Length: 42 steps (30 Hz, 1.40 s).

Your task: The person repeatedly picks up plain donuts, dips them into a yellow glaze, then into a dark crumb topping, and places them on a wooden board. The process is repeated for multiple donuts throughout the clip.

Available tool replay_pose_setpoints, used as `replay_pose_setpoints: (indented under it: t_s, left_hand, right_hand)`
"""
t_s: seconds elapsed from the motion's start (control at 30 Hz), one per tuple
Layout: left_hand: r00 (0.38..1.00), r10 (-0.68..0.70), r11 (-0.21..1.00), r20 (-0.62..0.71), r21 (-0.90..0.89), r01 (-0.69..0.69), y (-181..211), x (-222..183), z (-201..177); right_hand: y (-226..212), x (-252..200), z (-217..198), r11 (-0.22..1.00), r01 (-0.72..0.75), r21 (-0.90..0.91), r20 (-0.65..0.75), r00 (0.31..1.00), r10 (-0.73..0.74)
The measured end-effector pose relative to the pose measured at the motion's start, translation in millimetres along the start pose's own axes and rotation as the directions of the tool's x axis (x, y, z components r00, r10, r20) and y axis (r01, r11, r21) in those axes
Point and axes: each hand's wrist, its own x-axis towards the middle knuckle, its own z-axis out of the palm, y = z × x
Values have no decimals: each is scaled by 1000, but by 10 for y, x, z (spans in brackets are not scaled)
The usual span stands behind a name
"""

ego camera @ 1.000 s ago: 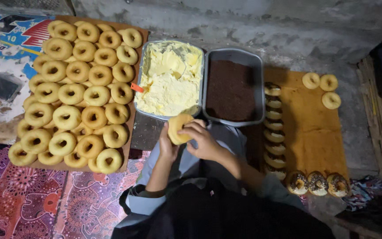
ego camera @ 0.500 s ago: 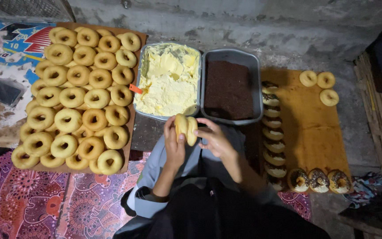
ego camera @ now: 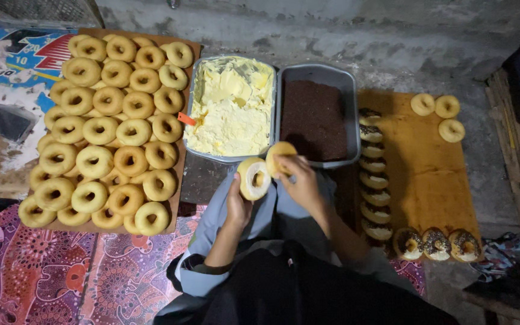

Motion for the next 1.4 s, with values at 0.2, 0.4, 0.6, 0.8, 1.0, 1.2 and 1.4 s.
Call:
replay_pose_setpoints:
  t_s: [0.2, 0.4, 0.6, 0.8, 1.0, 1.2, 1.4]
  left_hand:
    - [992, -120, 990, 45, -66, 122, 44, 36, 79]
    - [989, -145, 989, -32, -28, 144, 285, 25, 91]
    - [984, -179, 984, 20, 0, 179, 166, 212, 142]
    - [976, -167, 984, -139, -81, 157, 96, 393, -170]
    - [971, -238, 971, 14, -8, 239, -704, 536, -588]
    - [986, -157, 984, 64, -74, 161, -982, 688, -970]
    - [989, -144, 989, 24, 17, 144, -1002, 663, -1027]
  right_hand:
    - [-57, -66, 5, 934, 356, 38, 271, 896, -353]
    - [72, 82, -208, 981, 180, -73, 197, 967, -162]
    - [272, -48, 4, 961, 258, 96, 421, 865, -274]
    - [1976, 304, -59, 740, -404, 538, 320, 910, 263]
    - [2998, 635, 188, 586, -622, 520, 119, 732, 671]
    - [2781, 516, 244, 922, -196, -333, 122, 961, 248]
    - [2911, 336, -256, 937, -298, -182, 78, 946, 316]
